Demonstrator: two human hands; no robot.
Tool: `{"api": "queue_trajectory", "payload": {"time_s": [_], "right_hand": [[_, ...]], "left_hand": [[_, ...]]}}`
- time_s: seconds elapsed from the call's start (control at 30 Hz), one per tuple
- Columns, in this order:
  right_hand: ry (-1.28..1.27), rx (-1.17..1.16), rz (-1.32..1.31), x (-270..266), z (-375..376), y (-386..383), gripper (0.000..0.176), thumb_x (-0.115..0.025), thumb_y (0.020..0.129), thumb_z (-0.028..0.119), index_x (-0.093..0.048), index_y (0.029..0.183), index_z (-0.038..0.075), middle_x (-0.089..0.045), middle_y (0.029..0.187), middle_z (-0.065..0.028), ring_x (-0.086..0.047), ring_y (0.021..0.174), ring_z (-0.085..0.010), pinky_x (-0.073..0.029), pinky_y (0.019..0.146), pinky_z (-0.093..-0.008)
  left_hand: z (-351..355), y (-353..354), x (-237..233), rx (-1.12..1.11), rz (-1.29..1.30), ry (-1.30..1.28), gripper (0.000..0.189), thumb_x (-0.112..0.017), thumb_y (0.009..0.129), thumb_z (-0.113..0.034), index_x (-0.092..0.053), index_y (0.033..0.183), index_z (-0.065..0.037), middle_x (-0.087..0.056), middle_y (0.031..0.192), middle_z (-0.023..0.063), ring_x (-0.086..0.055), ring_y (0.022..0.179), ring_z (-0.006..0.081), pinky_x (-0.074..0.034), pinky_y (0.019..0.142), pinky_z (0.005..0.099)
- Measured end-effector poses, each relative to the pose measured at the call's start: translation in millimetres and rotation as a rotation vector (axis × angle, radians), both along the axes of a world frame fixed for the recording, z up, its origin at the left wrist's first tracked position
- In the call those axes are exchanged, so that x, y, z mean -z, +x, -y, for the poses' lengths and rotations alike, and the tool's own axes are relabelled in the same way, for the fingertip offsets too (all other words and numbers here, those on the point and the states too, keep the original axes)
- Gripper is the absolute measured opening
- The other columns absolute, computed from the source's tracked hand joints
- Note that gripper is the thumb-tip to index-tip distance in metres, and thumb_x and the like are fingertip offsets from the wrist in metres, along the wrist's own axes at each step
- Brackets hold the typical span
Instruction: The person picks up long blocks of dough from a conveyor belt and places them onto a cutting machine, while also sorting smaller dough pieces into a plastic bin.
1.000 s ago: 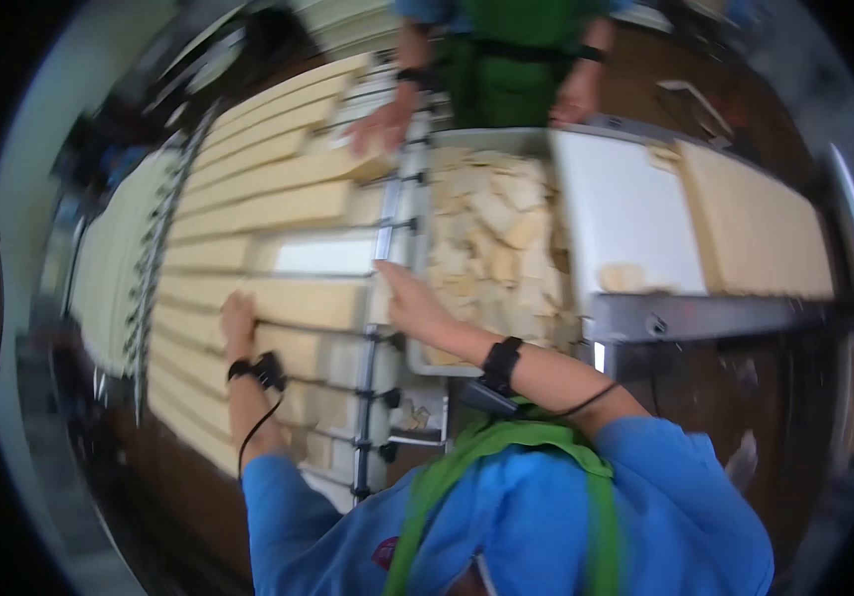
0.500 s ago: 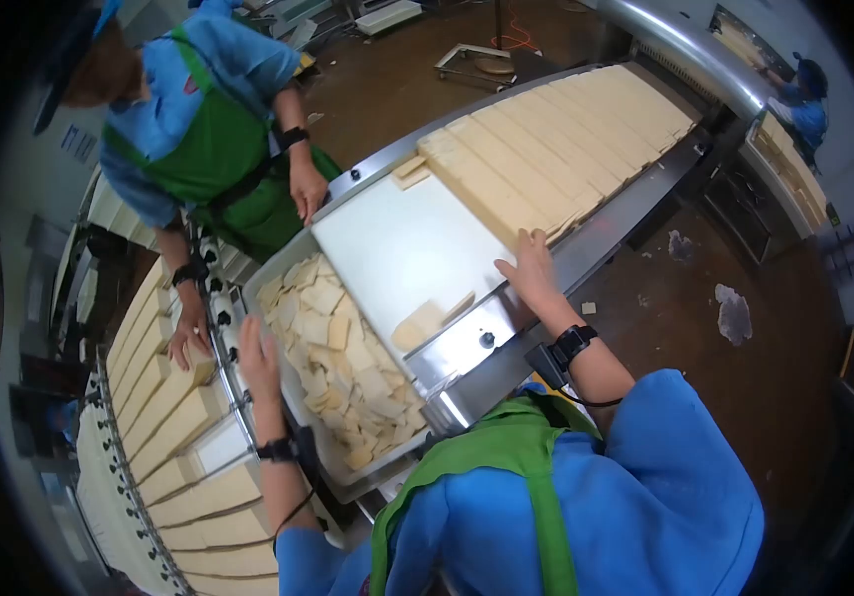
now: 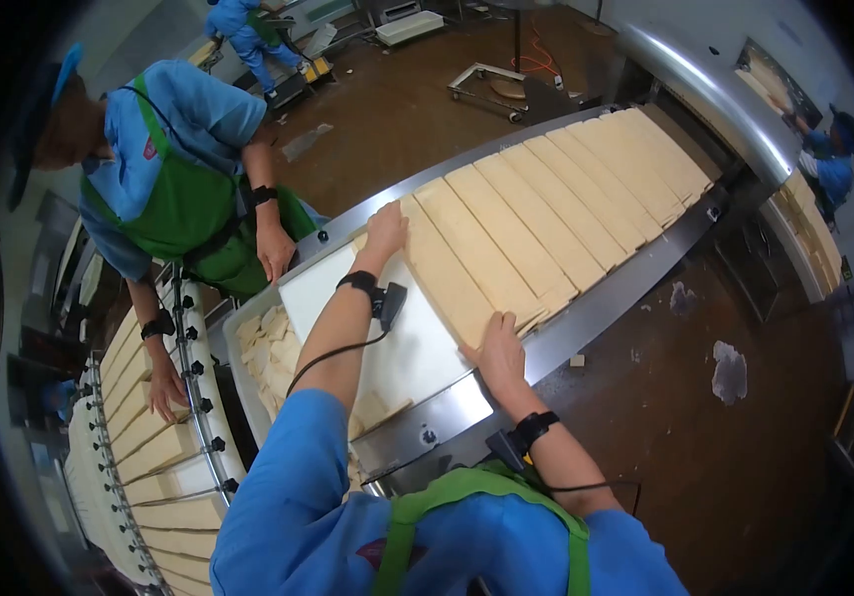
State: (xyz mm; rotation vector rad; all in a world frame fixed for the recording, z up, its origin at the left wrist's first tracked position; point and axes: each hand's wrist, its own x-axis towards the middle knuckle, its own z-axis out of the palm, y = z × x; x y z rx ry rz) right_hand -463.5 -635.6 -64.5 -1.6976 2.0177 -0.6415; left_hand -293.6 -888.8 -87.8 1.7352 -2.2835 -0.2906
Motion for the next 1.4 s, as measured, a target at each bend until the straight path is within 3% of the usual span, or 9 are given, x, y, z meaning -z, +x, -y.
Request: {"api": "queue_trajectory", "payload": {"time_s": [0.43, 0.63, 0.73, 0.83, 0.93, 1.0, 1.07, 1.13, 1.4], "right_hand": [[-0.014, -0.244, 0.012, -7, -6, 13, 0.054, -0.074, 0.060, 0.026, -0.043, 0.092, -0.004, -0.041, 0.099, -0.0220, -0.052, 0.083, -0.0390, -0.047, 0.070, -0.0426], [0.025, -0.536, -0.037, 4, 28, 10, 0.079, -0.074, 0.055, 0.030, -0.036, 0.117, -0.001, -0.039, 0.113, -0.0219, -0.049, 0.098, -0.0388, -0.044, 0.083, -0.0425], [0.101, -0.533, -0.107, -2, 33, 38, 0.087, -0.075, 0.052, 0.026, -0.031, 0.123, 0.001, -0.038, 0.116, -0.0213, -0.049, 0.099, -0.0388, -0.044, 0.084, -0.0425], [-0.004, -0.587, -0.048, -1, 27, 78, 0.090, -0.077, 0.050, 0.019, -0.030, 0.125, 0.003, -0.038, 0.116, -0.0204, -0.047, 0.101, -0.0393, -0.042, 0.086, -0.0427], [-0.221, -0.704, 0.007, -6, 3, 141, 0.091, -0.077, 0.052, 0.022, -0.030, 0.127, 0.003, -0.038, 0.117, -0.0201, -0.043, 0.105, -0.0369, -0.040, 0.089, -0.0404], [-0.227, -0.779, 0.248, -23, -19, 190, 0.092, -0.078, 0.054, 0.023, -0.028, 0.129, 0.002, -0.037, 0.118, -0.0202, -0.042, 0.108, -0.0351, -0.038, 0.091, -0.0385], [-0.204, -0.807, 0.474, -36, -41, 240, 0.090, -0.075, 0.061, 0.023, -0.024, 0.132, 0.001, -0.037, 0.118, -0.0207, -0.041, 0.108, -0.0331, -0.037, 0.092, -0.0352], [-0.268, -0.803, 0.606, -33, -58, 290, 0.074, -0.066, 0.073, 0.018, -0.025, 0.132, 0.001, -0.041, 0.114, -0.0203, -0.043, 0.105, -0.0321, -0.038, 0.089, -0.0345], [-0.258, -0.862, 0.654, -69, -111, 438, 0.040, -0.050, 0.081, 0.009, -0.039, 0.119, -0.001, -0.047, 0.098, -0.0167, -0.049, 0.080, -0.0262, -0.041, 0.071, -0.0326]], "left_hand": [[-35, 49, -43, -0.274, 0.266, 0.311, 0.051, -0.060, 0.064, -0.030, -0.056, 0.109, -0.006, -0.049, 0.115, 0.0113, -0.042, 0.111, 0.0256, -0.032, 0.092, 0.0431], [-160, 172, -53, -0.460, 0.141, 0.238, 0.055, -0.068, 0.059, -0.038, -0.057, 0.099, -0.002, -0.054, 0.102, 0.0149, -0.047, 0.104, 0.0263, -0.038, 0.085, 0.0413], [-216, 209, 7, -0.560, -0.683, 0.136, 0.053, -0.075, 0.058, -0.031, -0.050, 0.094, -0.001, -0.054, 0.093, 0.0120, -0.051, 0.092, 0.0232, -0.043, 0.078, 0.0355], [-263, 234, 21, -0.657, -1.171, -0.106, 0.051, -0.077, 0.060, -0.019, -0.043, 0.094, -0.002, -0.052, 0.086, 0.0079, -0.053, 0.082, 0.0185, -0.044, 0.072, 0.0288], [-317, 295, 4, -0.750, -1.230, -0.326, 0.052, -0.077, 0.063, -0.013, -0.040, 0.099, -0.002, -0.053, 0.088, 0.0074, -0.052, 0.080, 0.0151, -0.044, 0.070, 0.0266], [-359, 343, -29, -0.816, -0.889, -0.631, 0.042, -0.071, 0.071, -0.017, -0.044, 0.100, -0.003, -0.056, 0.084, 0.0082, -0.052, 0.074, 0.0135, -0.043, 0.066, 0.0251], [-402, 378, -84, -1.151, -0.801, -0.577, 0.030, -0.062, 0.080, -0.023, -0.050, 0.097, 0.000, -0.057, 0.077, 0.0066, -0.052, 0.070, 0.0137, -0.043, 0.065, 0.0263], [-435, 451, -71, -1.147, -0.755, -0.759, 0.031, -0.053, 0.086, -0.029, -0.057, 0.089, 0.002, -0.056, 0.069, 0.0060, -0.050, 0.065, 0.0142, -0.043, 0.064, 0.0286], [-501, 624, -35, -1.236, -0.314, -0.258, 0.039, -0.049, 0.083, -0.036, -0.062, 0.088, 0.001, -0.061, 0.090, 0.0199, -0.059, 0.084, 0.0328, -0.045, 0.075, 0.0372]]}}
